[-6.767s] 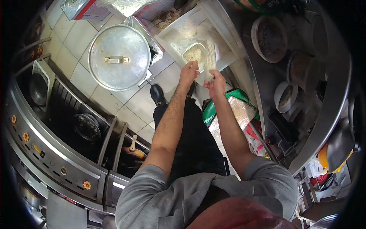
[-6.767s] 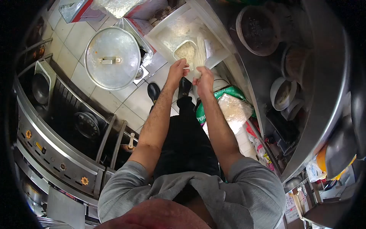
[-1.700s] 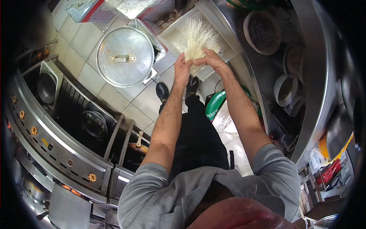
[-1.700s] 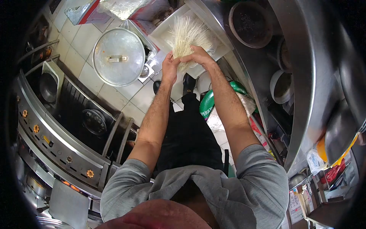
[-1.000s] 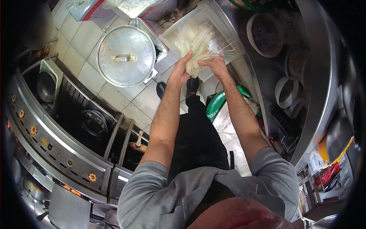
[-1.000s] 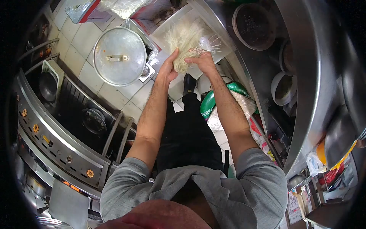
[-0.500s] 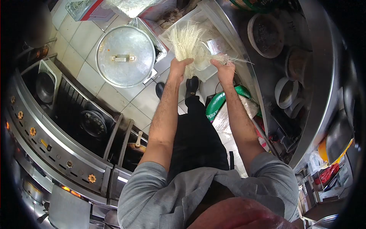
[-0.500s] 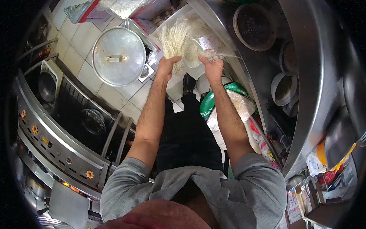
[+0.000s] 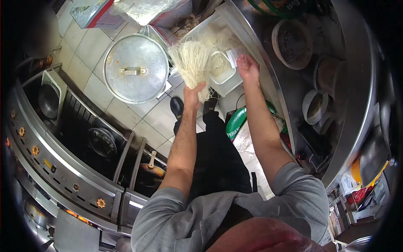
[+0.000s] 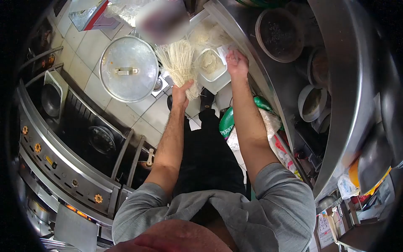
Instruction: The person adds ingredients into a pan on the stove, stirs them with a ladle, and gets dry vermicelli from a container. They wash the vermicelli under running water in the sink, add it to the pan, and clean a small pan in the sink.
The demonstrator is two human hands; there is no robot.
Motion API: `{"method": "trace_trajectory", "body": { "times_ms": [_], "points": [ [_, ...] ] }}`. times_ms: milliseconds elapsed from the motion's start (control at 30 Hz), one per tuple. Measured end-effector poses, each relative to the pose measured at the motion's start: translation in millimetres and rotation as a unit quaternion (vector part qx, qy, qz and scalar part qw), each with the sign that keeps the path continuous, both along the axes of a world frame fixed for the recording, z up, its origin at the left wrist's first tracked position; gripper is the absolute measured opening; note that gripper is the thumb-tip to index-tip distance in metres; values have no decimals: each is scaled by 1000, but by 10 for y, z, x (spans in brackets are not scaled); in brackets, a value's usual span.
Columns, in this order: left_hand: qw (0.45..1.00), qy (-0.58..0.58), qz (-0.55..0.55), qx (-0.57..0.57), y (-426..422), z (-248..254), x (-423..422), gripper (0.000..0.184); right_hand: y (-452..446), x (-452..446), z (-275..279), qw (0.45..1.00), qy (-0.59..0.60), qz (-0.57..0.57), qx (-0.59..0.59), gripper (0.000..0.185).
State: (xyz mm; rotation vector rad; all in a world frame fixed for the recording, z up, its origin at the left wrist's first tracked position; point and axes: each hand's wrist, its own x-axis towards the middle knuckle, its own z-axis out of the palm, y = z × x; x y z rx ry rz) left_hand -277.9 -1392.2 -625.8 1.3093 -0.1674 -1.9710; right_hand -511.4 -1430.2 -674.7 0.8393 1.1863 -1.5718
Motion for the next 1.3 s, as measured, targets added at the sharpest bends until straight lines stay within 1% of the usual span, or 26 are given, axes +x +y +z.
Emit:
{"method": "trace_trajectory", "body": {
  "times_ms": [67, 100, 167, 300, 367, 500, 567, 667, 700, 767, 800, 833, 867, 900, 933, 1000, 1067, 1133, 1167, 1200, 1233, 1267, 1300],
  "points": [
    [999, 1, 41, 10, -37, -61, -42, 39, -13, -122, -87, 994, 9, -87, -64, 10],
    [999, 2, 42, 8, -74, -67, -66, 39, -10, -167, -104, 994, 11, -87, -66, 10],
    [998, 3, 59, -10, -136, -69, -102, 38, 19, -229, -139, 985, -40, -130, -106, 11],
    [997, 0, 73, -26, -154, -83, -132, 39, -1, -225, -125, 980, -48, -135, -135, 10],
    [998, 3, 50, -22, -146, -82, -152, 46, 5, -170, -125, 984, -16, -93, -152, 8],
    [997, 31, 48, -53, -326, -36, -396, 45, -21, -165, -185, 985, -16, -94, -144, 9],
    [994, 74, 62, -46, -479, -97, -589, 45, -29, -126, -29, 991, -35, -79, -99, 9],
    [990, 120, 57, -44, -683, -244, -876, 43, -14, -120, -33, 994, -5, -62, -87, 9],
    [990, 122, 58, -45, -739, -288, -976, 43, 33, -126, -55, 991, 11, -27, -127, 11],
    [983, 163, 19, -86, -846, -342, -1113, 42, 62, -200, -130, 990, 3, -27, -141, 11],
    [983, 163, 18, -86, -862, -382, -1102, 42, 83, -219, -105, 988, -6, -27, -152, 11],
    [982, 171, 23, -77, -851, -403, -1055, 42, 133, -227, -58, 988, -6, -28, -151, 11],
    [981, 179, 27, -72, -852, -397, -992, 41, 165, -225, 9, 991, -9, -4, -130, 13],
    [982, 171, 36, -70, -829, -269, -903, 42, 154, -214, 109, 993, -11, 19, -115, 14],
    [982, 170, 31, -77, -775, -145, -797, 42, 219, -178, 182, 992, -12, 16, -122, 14],
    [991, 126, 21, -48, -632, 156, -544, 43, 468, -10, 389, 974, 58, 199, -90, 26],
    [988, 132, 24, -72, -442, 391, -265, 45, 726, 214, 766, 948, 95, 297, -58, 41],
    [992, 120, -26, -28, -270, 764, 65, 46, 1112, 334, 1007, 941, 72, 320, -85, 50],
    [992, 96, -69, -53, -195, 1039, 223, 53, 1296, 395, 1243, 927, 93, 356, -70, 50],
    [991, 72, -93, -57, -137, 1340, 369, 54, 1499, 487, 1498, 915, 115, 383, -51, 51],
    [988, 67, -114, -82, -82, 1596, 519, 55, 1718, 557, 1744, 917, 116, 378, -43, 48],
    [976, 82, -151, -132, -48, 1869, 652, 55, 1899, 588, 1995, 919, 120, 374, -37, 46],
    [972, 94, -172, -127, -19, 2169, 749, 59, 2111, 608, 2291, 920, 128, 367, -48, 49]
  ]
}}
